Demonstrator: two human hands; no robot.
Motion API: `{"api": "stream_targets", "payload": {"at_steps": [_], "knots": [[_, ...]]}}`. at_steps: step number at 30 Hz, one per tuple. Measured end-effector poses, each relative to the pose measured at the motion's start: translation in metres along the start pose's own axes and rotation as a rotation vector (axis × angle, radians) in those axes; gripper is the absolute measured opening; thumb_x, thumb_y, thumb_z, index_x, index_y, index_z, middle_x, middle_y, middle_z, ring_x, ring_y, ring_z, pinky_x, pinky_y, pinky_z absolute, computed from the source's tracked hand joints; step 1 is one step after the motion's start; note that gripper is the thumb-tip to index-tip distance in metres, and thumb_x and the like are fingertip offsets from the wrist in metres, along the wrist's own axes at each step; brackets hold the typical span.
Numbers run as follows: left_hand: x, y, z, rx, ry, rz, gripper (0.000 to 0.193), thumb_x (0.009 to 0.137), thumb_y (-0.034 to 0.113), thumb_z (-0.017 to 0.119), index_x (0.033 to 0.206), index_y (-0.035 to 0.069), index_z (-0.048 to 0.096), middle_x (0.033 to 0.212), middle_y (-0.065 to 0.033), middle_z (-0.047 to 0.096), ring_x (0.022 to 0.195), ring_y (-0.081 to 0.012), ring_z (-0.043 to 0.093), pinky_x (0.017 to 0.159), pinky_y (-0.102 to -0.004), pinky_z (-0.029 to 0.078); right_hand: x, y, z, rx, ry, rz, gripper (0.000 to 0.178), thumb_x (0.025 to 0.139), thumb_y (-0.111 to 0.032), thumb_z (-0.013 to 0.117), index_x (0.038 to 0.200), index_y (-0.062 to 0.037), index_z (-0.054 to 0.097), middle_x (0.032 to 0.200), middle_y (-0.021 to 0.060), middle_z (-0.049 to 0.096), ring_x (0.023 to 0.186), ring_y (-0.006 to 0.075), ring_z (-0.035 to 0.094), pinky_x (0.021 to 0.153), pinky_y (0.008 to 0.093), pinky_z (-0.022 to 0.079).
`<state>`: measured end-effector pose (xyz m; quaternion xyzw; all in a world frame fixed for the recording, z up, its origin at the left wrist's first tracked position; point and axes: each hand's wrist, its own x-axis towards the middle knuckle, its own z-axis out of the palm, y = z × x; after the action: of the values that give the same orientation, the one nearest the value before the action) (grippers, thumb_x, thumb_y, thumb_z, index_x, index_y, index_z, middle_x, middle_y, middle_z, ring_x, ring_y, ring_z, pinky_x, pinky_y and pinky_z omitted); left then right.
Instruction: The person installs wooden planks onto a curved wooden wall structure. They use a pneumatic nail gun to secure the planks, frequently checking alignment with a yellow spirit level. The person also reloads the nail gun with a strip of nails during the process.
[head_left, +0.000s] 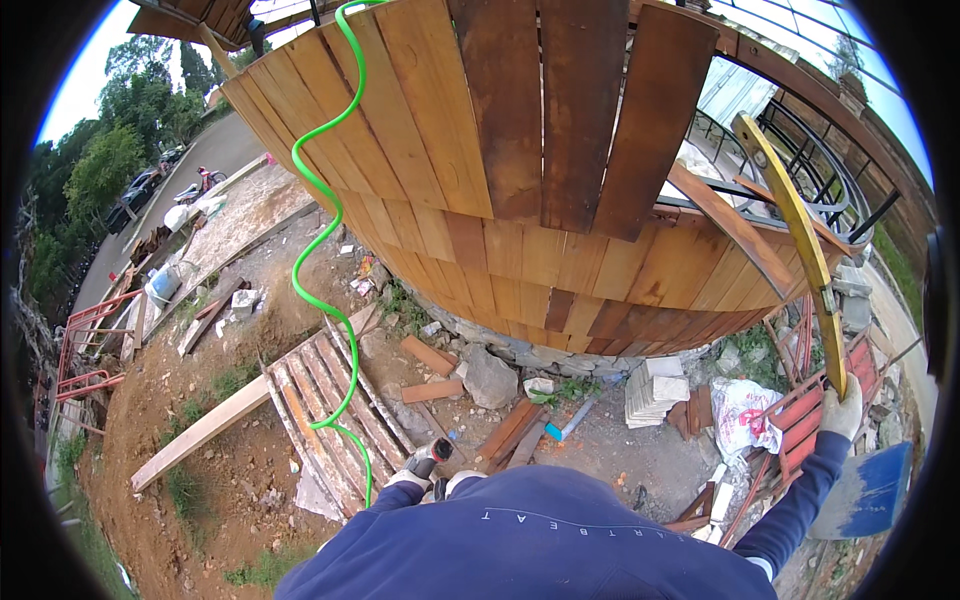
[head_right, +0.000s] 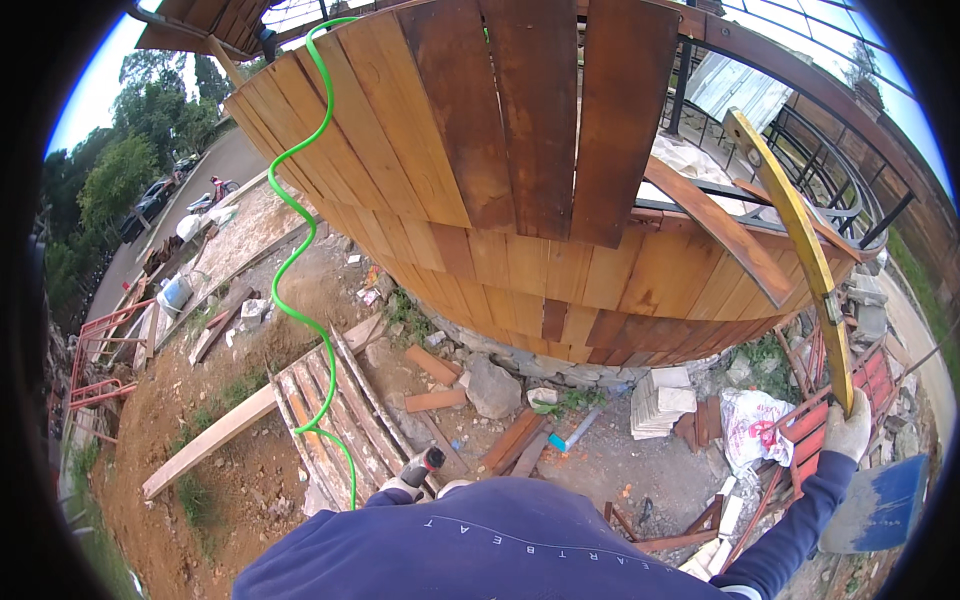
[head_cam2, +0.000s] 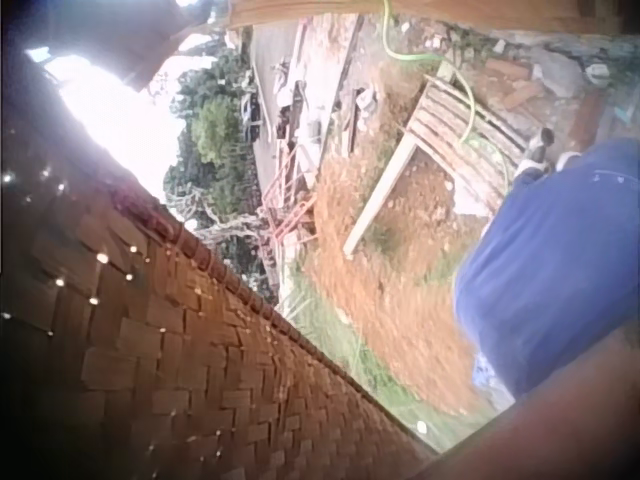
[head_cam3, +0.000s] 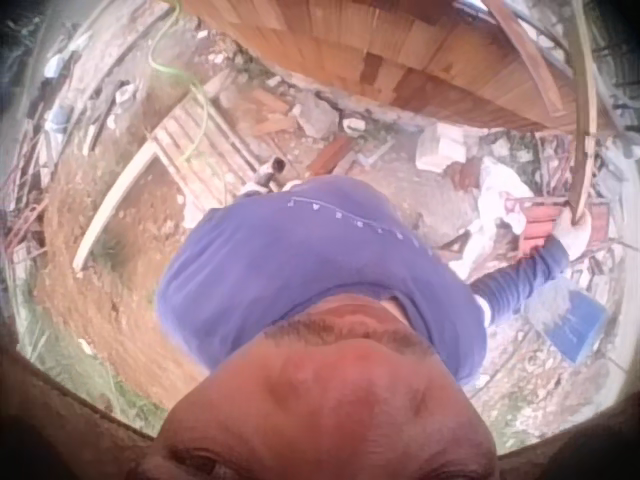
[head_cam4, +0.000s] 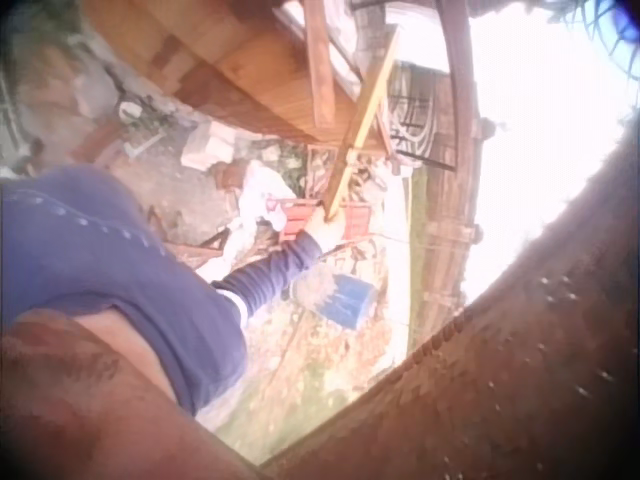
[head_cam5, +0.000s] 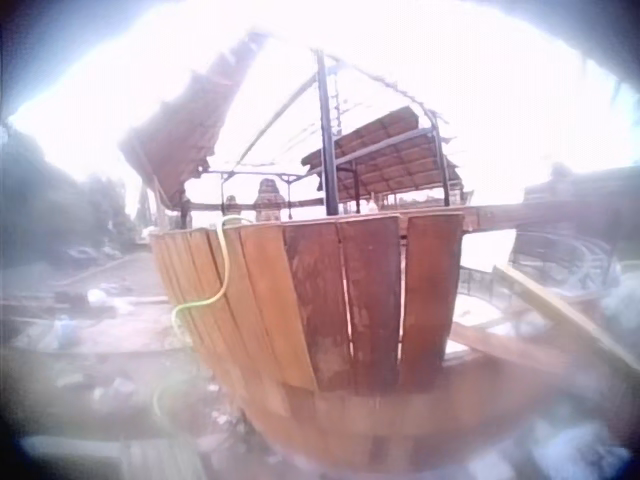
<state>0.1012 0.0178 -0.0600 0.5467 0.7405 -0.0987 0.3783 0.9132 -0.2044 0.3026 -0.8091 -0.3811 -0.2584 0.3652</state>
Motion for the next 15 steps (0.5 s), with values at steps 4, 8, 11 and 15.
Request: {"api": "stream_targets", "payload": {"at_steps": [4, 8, 11, 15], "knots": [[0.014, 0.012, -0.005, 0.073, 0.035, 0.109, 0.057, 0.073, 0.044, 0.080, 0.118, 0.010, 0.072, 0.114, -0.0200, 0.072, 0.109, -0.0335, 0.069, 0.092, -0.0409, 0.054, -0.151, 0.032, -0.002, 0.537, 0.105, 0.436, 0.044, 0.083, 0.005, 0.056, 0.126, -0.0028, 0.059, 0.099, 0.0036, 0.064, 0.073, 0.0078, 0.055, 0.060, 0.0226, 0.045], [0.030, 0.018, -0.008, 0.139, 0.079, 0.207, 0.055, 0.074, 0.042, 0.080, 0.118, 0.011, 0.072, 0.111, -0.0196, 0.073, 0.107, -0.0341, 0.070, 0.090, -0.0417, 0.054, -0.222, -0.038, 0.006, 0.763, -0.072, 0.602, 0.058, 0.078, 0.012, 0.051, 0.135, 0.0005, 0.052, 0.112, 0.0094, 0.064, 0.091, 0.0157, 0.063, 0.078, 0.0276, 0.052], [0.041, 0.032, -0.023, 0.207, 0.093, 0.255, 0.053, 0.074, 0.041, 0.080, 0.118, 0.012, 0.072, 0.110, -0.0193, 0.073, 0.105, -0.0345, 0.070, 0.089, -0.0424, 0.055, -0.228, -0.089, 0.035, 1.088, -0.062, 0.322, 0.061, 0.073, 0.012, 0.048, 0.133, 0.0001, 0.052, 0.119, 0.0114, 0.063, 0.103, 0.0198, 0.063, 0.091, 0.0338, 0.052], [0.043, 0.058, -0.033, 0.272, 0.074, 0.217, 0.060, 0.073, 0.046, 0.082, 0.117, 0.007, 0.072, 0.107, -0.0196, 0.074, 0.102, -0.0354, 0.071, 0.088, -0.0420, 0.055, -0.213, -0.166, 0.084, 1.270, -0.226, 0.359, 0.068, 0.068, 0.013, 0.048, 0.136, 0.0024, 0.050, 0.122, 0.0124, 0.064, 0.108, 0.0224, 0.065, 0.095, 0.0346, 0.052]]}}
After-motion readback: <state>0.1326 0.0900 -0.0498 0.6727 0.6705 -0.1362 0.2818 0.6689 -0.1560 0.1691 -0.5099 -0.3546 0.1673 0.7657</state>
